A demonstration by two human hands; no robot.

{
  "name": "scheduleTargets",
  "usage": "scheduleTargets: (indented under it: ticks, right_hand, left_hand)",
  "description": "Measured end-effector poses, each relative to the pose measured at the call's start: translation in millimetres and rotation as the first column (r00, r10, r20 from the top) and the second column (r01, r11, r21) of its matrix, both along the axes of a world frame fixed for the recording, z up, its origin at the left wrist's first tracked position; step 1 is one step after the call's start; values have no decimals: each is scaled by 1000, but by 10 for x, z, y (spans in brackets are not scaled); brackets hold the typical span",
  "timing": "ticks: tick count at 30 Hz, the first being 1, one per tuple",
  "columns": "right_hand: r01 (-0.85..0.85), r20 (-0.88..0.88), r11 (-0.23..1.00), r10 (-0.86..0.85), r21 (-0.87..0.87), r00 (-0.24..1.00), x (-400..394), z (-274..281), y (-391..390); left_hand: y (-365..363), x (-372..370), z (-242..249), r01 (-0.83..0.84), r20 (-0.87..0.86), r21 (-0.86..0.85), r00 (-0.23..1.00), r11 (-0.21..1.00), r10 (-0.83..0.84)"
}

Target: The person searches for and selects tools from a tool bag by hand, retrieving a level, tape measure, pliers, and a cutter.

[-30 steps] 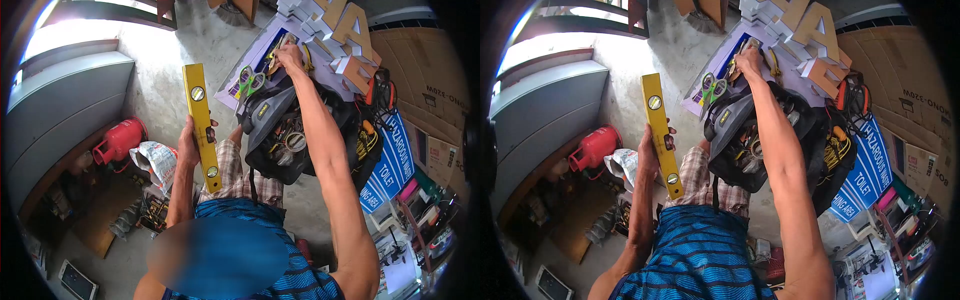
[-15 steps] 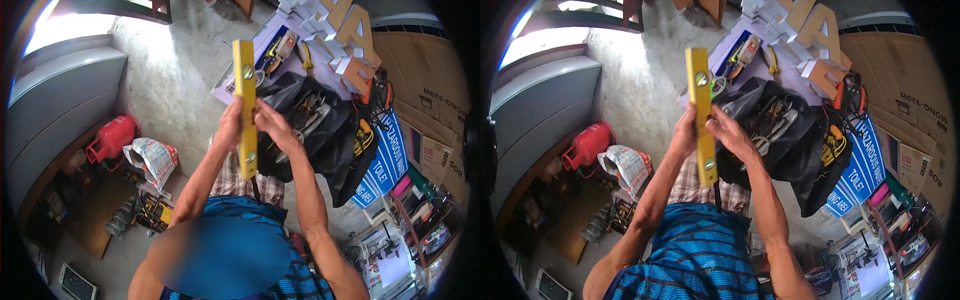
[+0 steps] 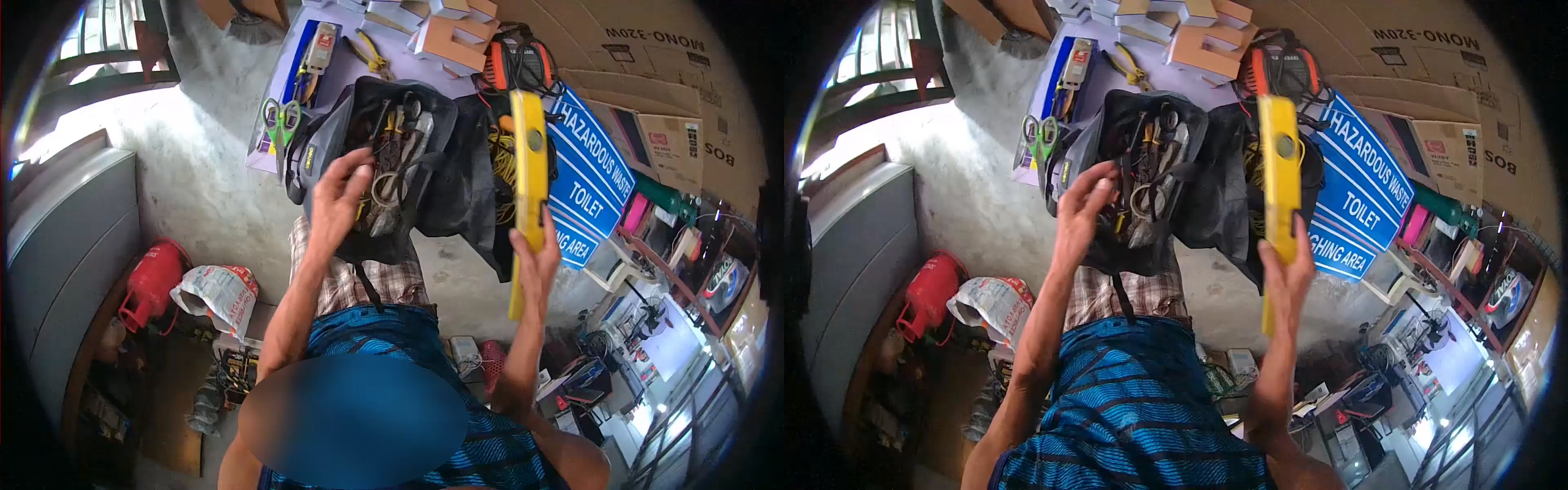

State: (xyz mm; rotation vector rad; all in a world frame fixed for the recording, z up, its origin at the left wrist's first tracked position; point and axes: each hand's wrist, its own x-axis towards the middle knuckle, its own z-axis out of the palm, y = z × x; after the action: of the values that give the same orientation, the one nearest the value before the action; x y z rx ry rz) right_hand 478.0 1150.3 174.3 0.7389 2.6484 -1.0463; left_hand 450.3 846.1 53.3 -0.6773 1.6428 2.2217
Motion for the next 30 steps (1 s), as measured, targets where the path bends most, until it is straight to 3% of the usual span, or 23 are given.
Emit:
scheduleTargets:
  ticks: [1, 2, 3, 4, 9, 11, 13, 14, 17, 18, 21, 22, 23, 25, 27, 30]
  right_hand:
    - [46, 23, 998, -48, 51, 999, 137, -35, 249]
    - [-53, 1, 969, 54, 243, 999, 267, -62, 475]
    - [72, 82, 982, -87, 177, 993, 300, -11, 530]
    - [71, 139, 979, -99, 193, 985, 377, -64, 670]
    - [-28, 180, 962, -22, 272, 983, 391, -501, 1008]
    - [-151, 271, 868, 19, 473, 962, 177, -719, 988]
    - [-211, 253, 852, 96, 479, 963, 32, -1136, 1114]
    - [-271, 221, 859, 190, 434, 957, 12, -1375, 1206]
    - [-410, 352, 896, 334, 167, 874, -132, -1627, 1281]
    - [-499, 335, 836, 413, 231, 847, -58, -1849, 1433]
    - [-493, 263, 796, 422, 351, 868, -10, -1809, 1355]
    - [-504, 253, 793, 439, 343, 862, -35, -1724, 1303]
    - [-406, 163, 845, 371, 348, 914, -53, -1650, 1236]
    - [-277, -31, 910, 301, 310, 953, -131, -1499, 1011]
    - [-271, -137, 931, 310, 245, 941, -243, -1272, 698]
    - [-306, -217, 939, 336, 159, 917, -414, -909, 160]
  left_hand:
    - [-94, 74, -86, -22, 29, -99, 999, 995, 25]
    - [-193, 154, -145, -12, 54, -164, 998, 986, 21]
    - [-302, 240, -194, 1, 81, -227, 997, 974, 18]
    - [-385, 329, -228, 28, 124, -273, 992, 962, 6]
    - [-433, 625, -219, 179, 160, -467, 980, 866, -117]
    - [-300, 697, -273, 203, 123, -338, 978, 919, -170]
    - [14, 565, 9, 229, 119, -216, 971, 949, -207]
    - [123, 567, 6, 311, 113, -270, 950, 911, -291]
    - [367, 593, 30, 383, -35, -338, 908, 860, -418]
    - [404, 607, 87, 412, 62, -235, 910, 880, -409]
    - [336, 632, 203, 442, 73, -305, 894, 844, -442]
    - [282, 623, 259, 463, 152, -344, 886, 817, -438]
    - [209, 653, 214, 449, 152, -357, 893, 819, -423]
    - [49, 746, 131, 315, 176, -343, 947, 885, -269]
    - [-134, 800, 45, 90, 197, -256, 980, 963, -40]
    - [-531, 801, -59, -16, 217, -289, 973, 957, 82]
